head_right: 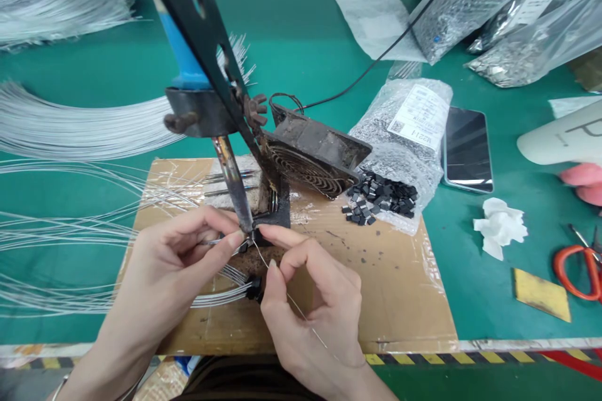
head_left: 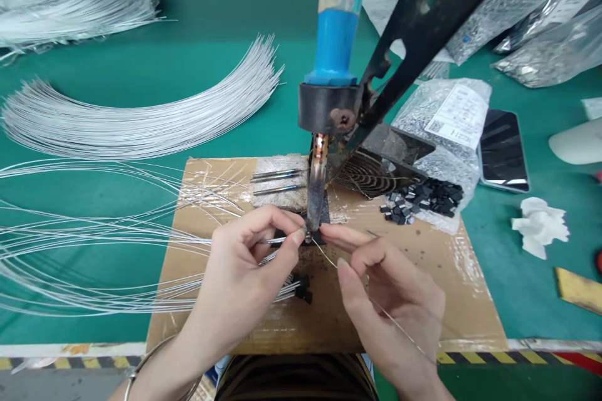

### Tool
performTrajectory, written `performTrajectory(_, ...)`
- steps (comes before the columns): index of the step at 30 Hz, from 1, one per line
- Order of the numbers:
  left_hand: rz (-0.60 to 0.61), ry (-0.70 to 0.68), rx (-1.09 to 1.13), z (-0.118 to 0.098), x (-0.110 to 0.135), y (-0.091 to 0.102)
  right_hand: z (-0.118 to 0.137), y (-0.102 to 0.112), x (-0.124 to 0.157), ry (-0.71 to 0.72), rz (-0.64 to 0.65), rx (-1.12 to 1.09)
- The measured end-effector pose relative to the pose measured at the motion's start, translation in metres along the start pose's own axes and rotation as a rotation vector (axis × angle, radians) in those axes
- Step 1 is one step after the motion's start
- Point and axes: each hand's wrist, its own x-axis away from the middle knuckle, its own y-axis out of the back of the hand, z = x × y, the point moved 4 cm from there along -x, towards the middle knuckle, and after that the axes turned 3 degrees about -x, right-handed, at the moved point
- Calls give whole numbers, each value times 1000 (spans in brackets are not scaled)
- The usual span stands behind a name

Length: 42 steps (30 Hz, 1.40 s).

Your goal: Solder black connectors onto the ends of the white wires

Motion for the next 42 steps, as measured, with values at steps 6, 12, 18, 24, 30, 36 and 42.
performTrajectory(6, -6, 0, 2, -2, 0, 1, 0, -1, 0, -6, -9, -9)
performTrajectory(12, -5, 1, 2, -1, 1, 2, -1, -1, -1, -5, 5, -7)
performTrajectory(18, -4, 6, 1, 1, 1, 2, 0, -1, 0, -6, 1, -21)
performTrajectory(24, 3, 3, 1, 2, 2, 1, 0, -2, 0, -3, -6, -32)
performTrajectory(30, -9, 3, -7, 2, 1, 1, 0, -1, 0, 9, -14, -28)
performTrajectory(36, 0, -2, -4, 4, 2, 1, 1, 0, 0, 26, -10, 33)
performTrajectory(42, -14, 0, -23, 3, 2, 1, 2, -1, 1, 45, 1, 75)
